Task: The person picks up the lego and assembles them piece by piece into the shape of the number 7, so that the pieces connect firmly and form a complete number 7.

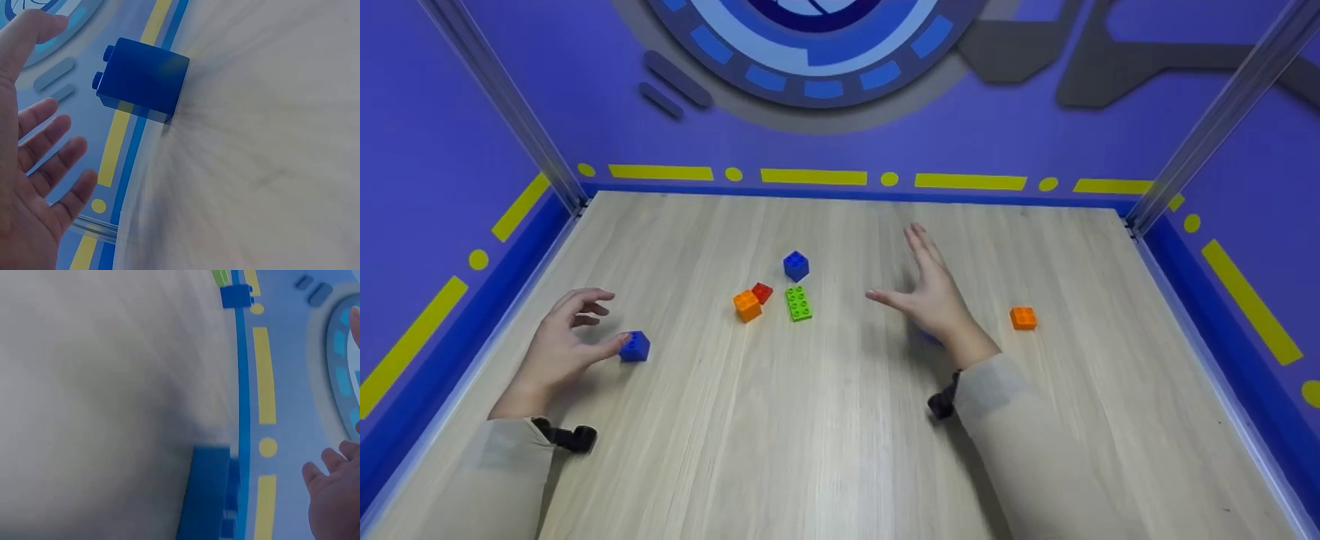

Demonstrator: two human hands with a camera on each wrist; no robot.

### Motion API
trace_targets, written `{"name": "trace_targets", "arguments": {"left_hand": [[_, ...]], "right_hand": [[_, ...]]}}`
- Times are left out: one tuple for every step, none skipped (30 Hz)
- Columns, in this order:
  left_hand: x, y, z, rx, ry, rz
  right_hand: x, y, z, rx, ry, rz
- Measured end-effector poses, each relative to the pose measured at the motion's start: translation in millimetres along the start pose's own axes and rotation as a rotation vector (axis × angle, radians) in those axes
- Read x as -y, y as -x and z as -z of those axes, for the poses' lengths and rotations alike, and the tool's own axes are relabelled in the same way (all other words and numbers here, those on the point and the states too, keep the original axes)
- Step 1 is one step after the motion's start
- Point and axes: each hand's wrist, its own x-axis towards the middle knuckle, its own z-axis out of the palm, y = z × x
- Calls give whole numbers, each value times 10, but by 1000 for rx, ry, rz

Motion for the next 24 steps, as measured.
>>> {"name": "trace_targets", "arguments": {"left_hand": [[11,4,-6,5,6,4],[21,9,-11,14,9,8],[32,15,-17,24,9,15],[37,21,-19,33,9,21],[41,26,-21,42,9,27],[44,31,-22,50,4,34],[46,35,-21,59,2,39],[48,38,-20,67,0,42],[50,39,-19,74,-1,45],[55,41,-16,80,-3,46],[58,44,-15,84,-4,47],[60,47,-13,88,-3,48],[62,51,-12,90,0,49],[66,55,-12,93,3,52],[69,60,-12,95,6,56],[72,65,-13,98,9,60],[76,70,-14,100,12,66],[80,74,-14,102,14,71],[85,79,-17,105,18,77],[91,83,-19,107,24,83],[96,87,-20,108,30,90],[104,89,-23,111,37,97],[111,90,-24,114,43,104],[120,91,-25,117,51,111]], "right_hand": [[24,-38,-60,5,-10,0],[49,-75,-116,12,-20,-5],[76,-110,-171,20,-33,-12],[102,-144,-223,27,-50,-20],[127,-176,-275,33,-61,-31],[151,-206,-324,40,-76,-44],[175,-236,-371,46,-92,-59],[195,-266,-416,53,-108,-76],[210,-295,-459,59,-129,-93],[226,-328,-500,66,-151,-107],[237,-361,-540,74,-172,-122],[248,-393,-579,81,-193,-133],[256,-425,-616,89,-218,-142],[263,-458,-650,94,-234,-146],[272,-490,-684,97,-247,-146],[284,-522,-717,101,-257,-143],[298,-555,-749,102,-262,-138],[311,-587,-779,104,-264,-131],[324,-618,-809,109,-266,-127],[338,-649,-838,113,-265,-121],[351,-677,-868,120,-264,-123],[360,-703,-897,127,-263,-127],[368,-727,-925,134,-258,-132],[375,-749,-952,144,-252,-141]]}}
